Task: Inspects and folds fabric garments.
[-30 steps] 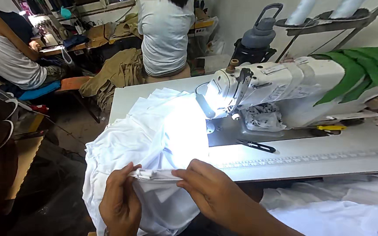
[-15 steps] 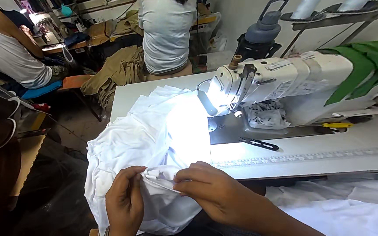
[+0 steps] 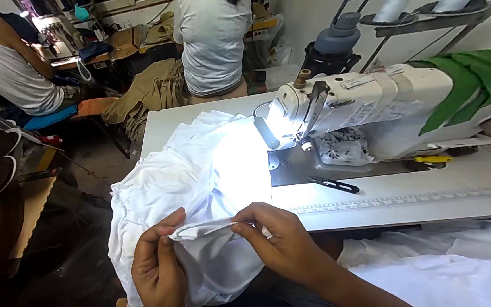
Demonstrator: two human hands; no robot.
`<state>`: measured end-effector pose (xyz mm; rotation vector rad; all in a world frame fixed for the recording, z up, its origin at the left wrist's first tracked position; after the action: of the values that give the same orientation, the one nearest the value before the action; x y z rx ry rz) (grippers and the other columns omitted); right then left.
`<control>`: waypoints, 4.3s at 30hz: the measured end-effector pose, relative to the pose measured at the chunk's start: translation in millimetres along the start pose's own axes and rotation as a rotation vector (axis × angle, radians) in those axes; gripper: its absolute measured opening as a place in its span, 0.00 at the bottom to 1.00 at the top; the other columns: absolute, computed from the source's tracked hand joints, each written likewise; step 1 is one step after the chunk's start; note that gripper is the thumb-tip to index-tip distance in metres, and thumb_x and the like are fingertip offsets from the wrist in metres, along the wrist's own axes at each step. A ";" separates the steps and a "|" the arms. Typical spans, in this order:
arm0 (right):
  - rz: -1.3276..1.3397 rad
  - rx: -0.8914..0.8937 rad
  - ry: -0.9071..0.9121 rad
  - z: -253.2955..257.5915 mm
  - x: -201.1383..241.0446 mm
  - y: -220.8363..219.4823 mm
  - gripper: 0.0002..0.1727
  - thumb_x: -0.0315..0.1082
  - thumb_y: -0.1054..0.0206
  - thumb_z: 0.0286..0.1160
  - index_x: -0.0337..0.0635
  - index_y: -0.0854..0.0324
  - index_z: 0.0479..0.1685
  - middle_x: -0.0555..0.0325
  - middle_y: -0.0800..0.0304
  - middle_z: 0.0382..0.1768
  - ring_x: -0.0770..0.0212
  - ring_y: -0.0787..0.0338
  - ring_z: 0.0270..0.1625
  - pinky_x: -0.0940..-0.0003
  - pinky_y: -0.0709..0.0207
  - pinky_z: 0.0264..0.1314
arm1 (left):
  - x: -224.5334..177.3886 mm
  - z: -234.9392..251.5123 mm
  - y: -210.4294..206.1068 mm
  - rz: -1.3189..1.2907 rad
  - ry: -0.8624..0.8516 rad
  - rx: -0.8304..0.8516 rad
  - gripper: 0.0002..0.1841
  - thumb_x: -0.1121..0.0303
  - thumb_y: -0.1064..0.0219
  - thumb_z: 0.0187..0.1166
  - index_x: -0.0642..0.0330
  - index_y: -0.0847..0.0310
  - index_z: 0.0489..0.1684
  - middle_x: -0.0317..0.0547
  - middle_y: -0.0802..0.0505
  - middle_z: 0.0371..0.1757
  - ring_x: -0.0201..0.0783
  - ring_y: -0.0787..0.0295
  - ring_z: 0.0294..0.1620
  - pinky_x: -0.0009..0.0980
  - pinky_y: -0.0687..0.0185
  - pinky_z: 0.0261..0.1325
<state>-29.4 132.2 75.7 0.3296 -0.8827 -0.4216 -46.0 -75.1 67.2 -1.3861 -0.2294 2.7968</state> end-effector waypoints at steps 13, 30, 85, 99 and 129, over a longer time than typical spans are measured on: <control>-0.242 0.151 0.196 -4.1 4.8 -13.9 0.12 0.36 0.43 0.86 0.48 0.14 0.41 0.67 0.17 0.30 0.70 0.18 0.37 0.77 0.25 0.42 | 1.8 -2.9 -12.6 -0.087 0.291 0.382 0.12 0.57 0.45 0.91 0.45 0.17 0.41 0.21 0.16 0.29 0.15 0.21 0.32 0.15 0.23 0.40; 0.455 0.062 -0.359 -0.9 -5.3 -10.0 0.13 0.38 0.21 0.68 0.46 0.10 0.50 0.71 0.13 0.32 0.81 0.20 0.29 0.87 0.24 0.32 | 8.4 -2.2 -12.8 -0.054 0.313 0.417 0.05 0.61 0.23 0.73 0.48 0.07 0.38 0.28 0.05 0.39 0.20 0.10 0.41 0.18 0.13 0.48; 0.494 -0.227 -0.222 20.3 3.1 -6.9 0.25 0.24 0.27 0.71 0.46 0.15 0.70 0.61 0.04 0.44 0.66 0.05 0.45 0.71 0.09 0.51 | 24.2 -6.8 -17.2 -0.099 0.462 0.154 0.05 0.70 0.30 0.77 0.55 0.08 0.35 0.35 0.07 0.33 0.26 0.12 0.34 0.23 0.14 0.40; 0.805 -0.358 -0.725 46.2 -35.1 -8.4 0.21 0.20 0.52 0.81 0.45 0.18 0.63 0.59 0.07 0.36 0.66 0.07 0.32 0.69 0.09 0.36 | 88.5 -0.3 -52.2 0.333 0.172 0.057 0.08 0.67 0.33 0.75 0.59 0.08 0.39 0.41 0.07 0.32 0.33 0.10 0.35 0.35 0.13 0.41; 0.086 0.154 -0.178 82.8 -30.2 -66.1 0.09 0.29 0.30 0.73 0.41 0.07 0.48 0.67 0.09 0.38 0.78 0.13 0.38 0.85 0.16 0.42 | 102.7 6.6 -15.7 -0.164 0.424 0.026 0.04 0.73 0.30 0.74 0.58 0.09 0.37 0.35 0.07 0.34 0.25 0.11 0.36 0.25 0.13 0.44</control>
<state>-126.7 80.8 75.3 0.3980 -1.1025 -0.3074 -114.5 -52.7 -8.0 -1.8130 -0.2796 2.2999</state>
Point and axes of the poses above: each hand's wrist, its own z-axis towards the middle knuckle, its own y-axis out of the back of the hand, x = y × z, the point moved 2 cm from there along z, towards the middle knuckle
